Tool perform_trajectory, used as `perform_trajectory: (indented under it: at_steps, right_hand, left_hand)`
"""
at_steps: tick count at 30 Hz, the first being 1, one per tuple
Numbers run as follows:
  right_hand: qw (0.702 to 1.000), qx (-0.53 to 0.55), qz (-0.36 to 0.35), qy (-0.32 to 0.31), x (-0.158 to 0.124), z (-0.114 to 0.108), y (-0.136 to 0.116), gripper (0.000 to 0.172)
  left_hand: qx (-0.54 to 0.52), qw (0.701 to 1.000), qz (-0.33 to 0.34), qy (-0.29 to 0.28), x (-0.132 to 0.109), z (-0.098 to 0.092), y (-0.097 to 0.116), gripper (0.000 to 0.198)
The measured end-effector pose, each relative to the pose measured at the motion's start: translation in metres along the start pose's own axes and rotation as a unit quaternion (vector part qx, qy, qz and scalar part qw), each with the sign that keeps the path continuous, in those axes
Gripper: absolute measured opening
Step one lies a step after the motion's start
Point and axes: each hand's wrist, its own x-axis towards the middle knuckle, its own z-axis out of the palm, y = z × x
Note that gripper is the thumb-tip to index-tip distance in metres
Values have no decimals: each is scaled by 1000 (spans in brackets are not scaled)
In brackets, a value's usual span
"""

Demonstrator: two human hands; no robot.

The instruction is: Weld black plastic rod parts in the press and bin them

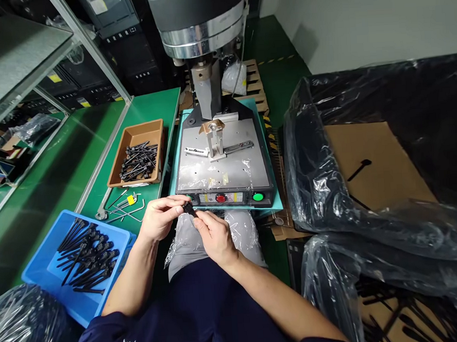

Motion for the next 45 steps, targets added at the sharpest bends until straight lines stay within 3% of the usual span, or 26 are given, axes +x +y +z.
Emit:
perform_trajectory:
  at_steps: [2,4,6,8,10,12,17,22,25,29,33,37,41,45]
  right_hand:
    - [987,119,79,-67,2,-1,-2,31]
    - [946,242,165,-137,4,-4,-5,38]
    - [917,297,211,-164,4,-6,-6,40]
    - [938,260,186,-135,2,-6,-6,39]
    - [978,165,113,-63,0,-6,-4,36]
    - [993,105,61,-10,-2,-6,-3,33]
    - [962,211,145,-98,0,-7,-4,42]
    - [986,128,107,-18,-4,-6,-2,39]
    - [986,121,107,-29,-5,-6,0,40]
    - [971,184,142,-56,-3,-8,4,40]
    - [942,275,176,-81,2,-7,7,42]
    - [907,359,193,-101,9,-9,7,45]
    - [886,403,202,-105,16,-16,8,44]
    - [875,425,207,-106,23,-26,12,40]
  left_hand:
    - [-4,1000,-2,-13,2,-2,2,13]
    - [-4,999,8,-36,3,-5,5,13]
    - [6,998,25,-57,5,-6,7,13]
    - [39,996,41,-68,6,-6,10,12]
    - [77,993,55,-72,6,-4,12,11]
    - [96,990,67,-79,7,-1,15,12]
    - [126,981,106,-107,6,-1,13,12]
    - [204,958,173,-101,2,1,6,17]
    - [206,958,179,-85,-2,2,1,13]
    - [173,972,139,-79,-3,4,-7,12]
    - [32,993,66,-88,4,10,-16,26]
    - [-66,994,8,-82,15,22,-23,35]
    - [-101,990,-39,-95,25,33,-25,39]
    - [-79,990,-44,-107,36,38,-21,42]
